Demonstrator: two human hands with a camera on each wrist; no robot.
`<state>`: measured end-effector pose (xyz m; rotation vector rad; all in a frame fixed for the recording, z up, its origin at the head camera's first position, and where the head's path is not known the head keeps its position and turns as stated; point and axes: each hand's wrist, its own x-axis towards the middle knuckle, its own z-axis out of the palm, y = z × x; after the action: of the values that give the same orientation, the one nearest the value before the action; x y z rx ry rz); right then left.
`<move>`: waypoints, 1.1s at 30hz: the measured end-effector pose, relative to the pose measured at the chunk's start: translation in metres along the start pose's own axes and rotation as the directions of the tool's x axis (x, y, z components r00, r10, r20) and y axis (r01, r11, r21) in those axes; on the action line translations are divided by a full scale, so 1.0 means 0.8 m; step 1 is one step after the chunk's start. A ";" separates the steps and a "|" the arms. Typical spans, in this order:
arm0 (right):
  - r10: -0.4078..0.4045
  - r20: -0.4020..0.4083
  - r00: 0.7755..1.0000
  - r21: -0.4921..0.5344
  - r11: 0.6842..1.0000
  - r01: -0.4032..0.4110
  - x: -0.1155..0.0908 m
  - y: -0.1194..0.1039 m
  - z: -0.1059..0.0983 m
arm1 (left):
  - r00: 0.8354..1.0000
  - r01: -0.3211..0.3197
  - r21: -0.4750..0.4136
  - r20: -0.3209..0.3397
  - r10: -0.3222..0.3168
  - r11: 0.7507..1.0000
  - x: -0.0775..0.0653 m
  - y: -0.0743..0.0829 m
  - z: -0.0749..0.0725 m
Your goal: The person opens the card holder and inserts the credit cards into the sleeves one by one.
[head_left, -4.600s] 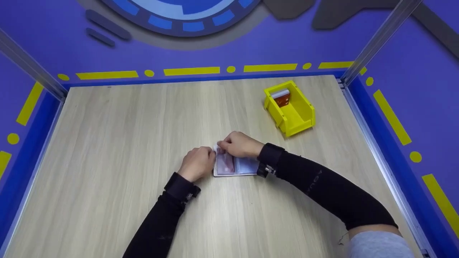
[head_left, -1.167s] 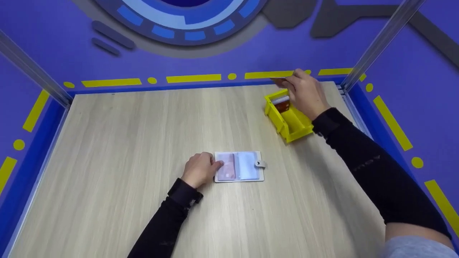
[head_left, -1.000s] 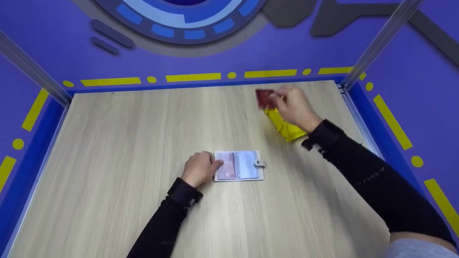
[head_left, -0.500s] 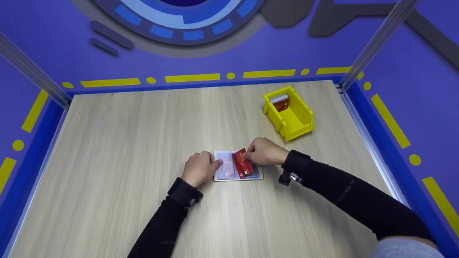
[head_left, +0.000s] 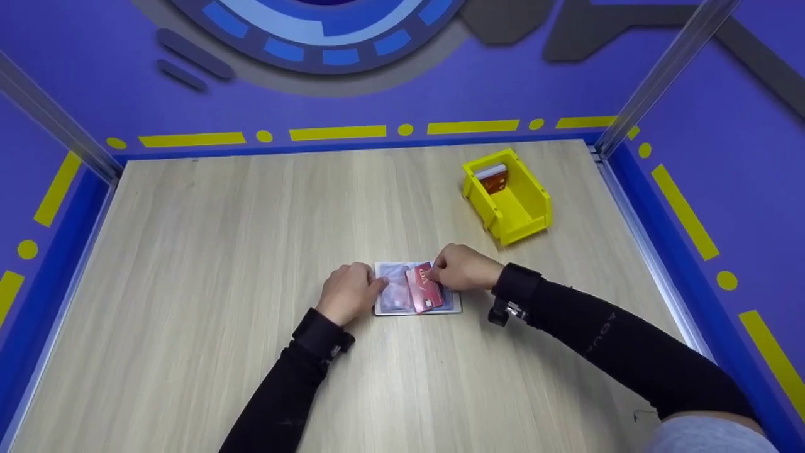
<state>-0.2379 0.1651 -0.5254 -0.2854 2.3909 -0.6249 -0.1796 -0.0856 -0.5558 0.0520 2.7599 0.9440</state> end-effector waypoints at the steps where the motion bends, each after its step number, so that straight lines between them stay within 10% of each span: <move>1: 0.002 -0.005 1.000 -0.009 1.000 -0.002 0.001 -0.001 0.001 | 1.000 0.000 0.000 0.000 0.000 1.000 0.000 0.000 0.000; 33: -0.045 -0.114 0.993 -0.095 0.995 0.034 0.014 -0.048 0.043 | 1.000 -0.016 0.000 -0.003 0.016 1.000 0.001 -0.003 0.002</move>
<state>-0.2225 0.1152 -0.5355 -0.3459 2.5354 -0.5632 -0.1798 -0.0868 -0.5587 0.0722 2.7665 0.9489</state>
